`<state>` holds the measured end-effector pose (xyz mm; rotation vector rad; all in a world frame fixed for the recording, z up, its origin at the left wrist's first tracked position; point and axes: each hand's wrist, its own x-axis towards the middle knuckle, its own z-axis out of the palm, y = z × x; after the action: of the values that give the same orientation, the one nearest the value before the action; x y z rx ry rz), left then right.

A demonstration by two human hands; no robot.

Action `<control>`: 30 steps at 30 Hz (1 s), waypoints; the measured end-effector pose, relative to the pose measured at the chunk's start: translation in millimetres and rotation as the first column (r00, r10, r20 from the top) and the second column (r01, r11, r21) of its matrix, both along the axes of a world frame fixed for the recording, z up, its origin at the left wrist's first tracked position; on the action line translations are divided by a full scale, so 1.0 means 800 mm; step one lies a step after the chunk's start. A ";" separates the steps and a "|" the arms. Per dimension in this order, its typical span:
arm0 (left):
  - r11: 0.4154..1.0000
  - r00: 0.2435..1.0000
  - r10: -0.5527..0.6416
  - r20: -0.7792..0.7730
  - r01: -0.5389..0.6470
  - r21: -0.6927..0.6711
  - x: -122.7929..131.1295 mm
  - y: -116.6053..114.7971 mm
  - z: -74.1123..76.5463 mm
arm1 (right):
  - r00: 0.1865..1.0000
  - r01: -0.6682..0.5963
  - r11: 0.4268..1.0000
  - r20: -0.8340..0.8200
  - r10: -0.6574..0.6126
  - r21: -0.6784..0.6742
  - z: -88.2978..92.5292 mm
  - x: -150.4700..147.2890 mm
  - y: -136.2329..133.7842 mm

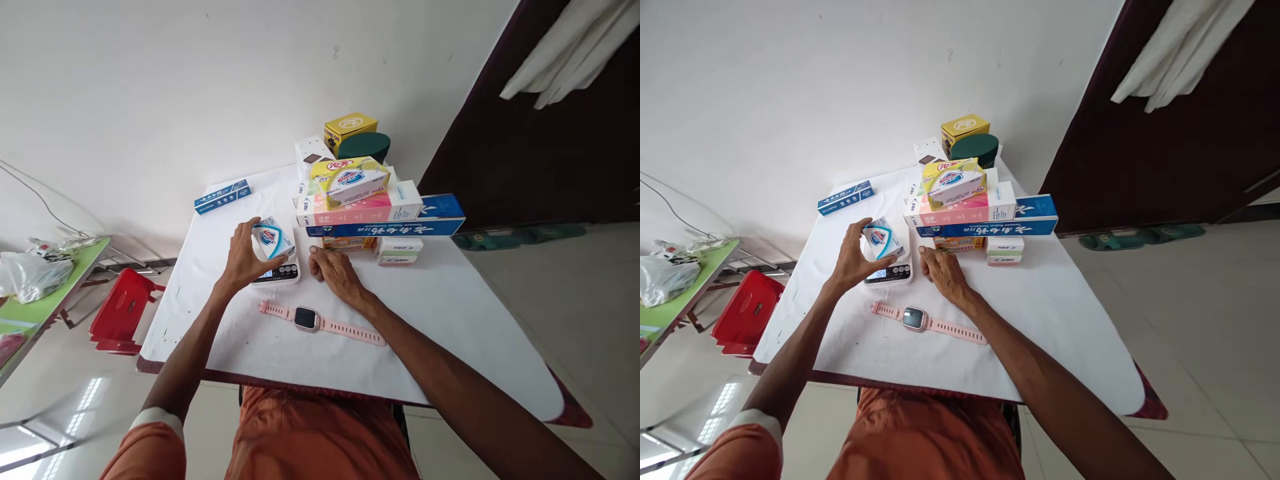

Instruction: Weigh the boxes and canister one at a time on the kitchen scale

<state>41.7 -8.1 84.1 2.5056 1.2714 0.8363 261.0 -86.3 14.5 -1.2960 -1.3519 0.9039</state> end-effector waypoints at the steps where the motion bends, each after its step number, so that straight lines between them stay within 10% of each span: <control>1: 1.000 1.000 0.010 -0.003 -0.010 -0.010 0.002 0.000 -0.005 | 1.000 0.004 1.000 0.004 -0.004 0.000 0.000 0.000 0.000; 21: 0.990 0.991 0.067 0.113 -0.052 -0.131 -0.031 0.015 -0.031 | 1.000 0.018 1.000 0.001 -0.018 -0.014 -0.006 -0.001 0.002; 30: 0.872 0.668 0.367 0.647 -0.490 0.011 -0.077 0.024 -0.054 | 1.000 0.010 1.000 0.007 -0.010 -0.007 -0.005 0.000 0.002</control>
<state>-20.0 10.7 41.3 1.7389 1.5771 1.7951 260.9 -84.9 10.7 -1.3118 -1.3470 0.8989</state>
